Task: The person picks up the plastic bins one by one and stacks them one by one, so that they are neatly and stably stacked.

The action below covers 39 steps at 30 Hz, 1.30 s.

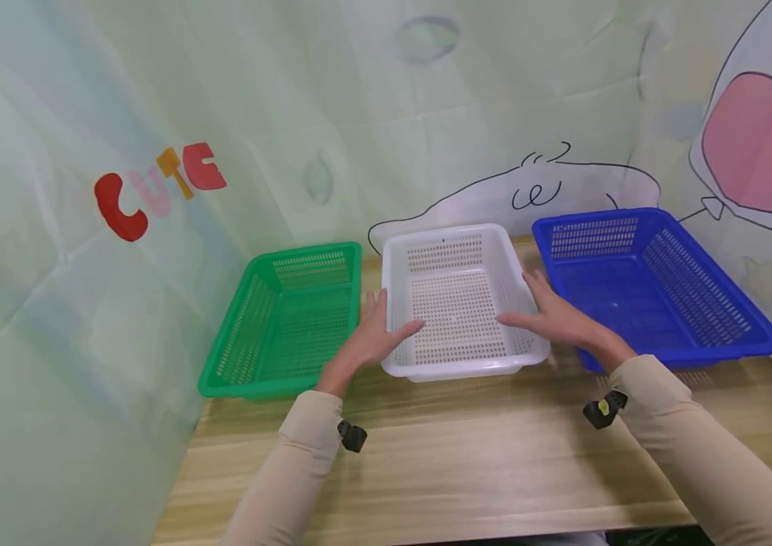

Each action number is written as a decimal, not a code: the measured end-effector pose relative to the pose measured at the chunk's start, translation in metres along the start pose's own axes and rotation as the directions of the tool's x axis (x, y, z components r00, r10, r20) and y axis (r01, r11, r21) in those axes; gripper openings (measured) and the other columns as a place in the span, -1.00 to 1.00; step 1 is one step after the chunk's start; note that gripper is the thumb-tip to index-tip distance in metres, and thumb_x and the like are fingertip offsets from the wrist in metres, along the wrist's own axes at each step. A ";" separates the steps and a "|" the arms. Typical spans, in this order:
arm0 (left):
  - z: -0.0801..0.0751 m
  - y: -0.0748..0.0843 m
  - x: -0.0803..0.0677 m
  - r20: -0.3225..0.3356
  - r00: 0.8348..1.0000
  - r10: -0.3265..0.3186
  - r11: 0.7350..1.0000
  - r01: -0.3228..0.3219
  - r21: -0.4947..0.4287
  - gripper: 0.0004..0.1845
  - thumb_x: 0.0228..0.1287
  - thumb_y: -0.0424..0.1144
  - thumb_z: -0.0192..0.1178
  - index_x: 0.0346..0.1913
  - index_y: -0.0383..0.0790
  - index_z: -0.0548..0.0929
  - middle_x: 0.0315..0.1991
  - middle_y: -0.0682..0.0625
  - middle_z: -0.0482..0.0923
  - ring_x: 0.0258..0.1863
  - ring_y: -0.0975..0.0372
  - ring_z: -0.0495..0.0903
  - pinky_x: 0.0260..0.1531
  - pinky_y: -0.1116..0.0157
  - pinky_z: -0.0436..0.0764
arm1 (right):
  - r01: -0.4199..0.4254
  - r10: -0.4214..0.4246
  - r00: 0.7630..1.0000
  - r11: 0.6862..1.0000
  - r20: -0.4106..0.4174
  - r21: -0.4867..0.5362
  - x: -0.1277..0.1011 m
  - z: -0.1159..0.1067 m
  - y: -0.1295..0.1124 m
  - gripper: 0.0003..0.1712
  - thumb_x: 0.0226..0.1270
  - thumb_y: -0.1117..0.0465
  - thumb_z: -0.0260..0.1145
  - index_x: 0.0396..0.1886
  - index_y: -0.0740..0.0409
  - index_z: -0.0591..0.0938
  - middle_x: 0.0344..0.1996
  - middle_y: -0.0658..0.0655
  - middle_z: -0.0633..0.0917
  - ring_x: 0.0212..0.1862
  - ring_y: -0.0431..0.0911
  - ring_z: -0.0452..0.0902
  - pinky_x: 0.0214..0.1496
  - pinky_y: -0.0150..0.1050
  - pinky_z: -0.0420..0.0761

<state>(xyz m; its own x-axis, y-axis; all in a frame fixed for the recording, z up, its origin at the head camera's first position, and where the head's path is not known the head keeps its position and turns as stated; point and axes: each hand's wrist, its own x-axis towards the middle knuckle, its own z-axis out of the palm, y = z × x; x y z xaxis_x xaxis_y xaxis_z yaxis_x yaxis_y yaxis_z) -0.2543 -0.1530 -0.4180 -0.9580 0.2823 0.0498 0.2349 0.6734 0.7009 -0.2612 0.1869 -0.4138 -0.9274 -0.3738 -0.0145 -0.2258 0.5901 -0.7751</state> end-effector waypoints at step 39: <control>0.034 -0.015 -0.010 -0.017 0.983 -0.184 0.790 0.138 -0.597 -0.02 0.43 -0.02 0.22 0.63 -0.02 -0.24 0.40 -0.31 0.30 0.25 -0.13 0.47 0.20 -0.13 0.45 | -0.130 0.098 0.990 0.897 0.098 0.422 -0.009 0.019 0.014 0.51 -0.01 0.27 0.63 0.63 -0.04 -0.33 0.36 0.45 0.31 0.27 0.29 0.32 0.31 0.10 0.32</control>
<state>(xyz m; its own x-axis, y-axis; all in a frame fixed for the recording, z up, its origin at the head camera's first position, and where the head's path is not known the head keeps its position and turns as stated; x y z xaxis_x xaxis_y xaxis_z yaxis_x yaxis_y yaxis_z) -0.2423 -0.1429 -0.4527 -0.9875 0.1423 -0.0682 -0.0447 0.1627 0.9857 -0.2502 0.1849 -0.4361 -0.9113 -0.3827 -0.1522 0.0444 0.2760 -0.9601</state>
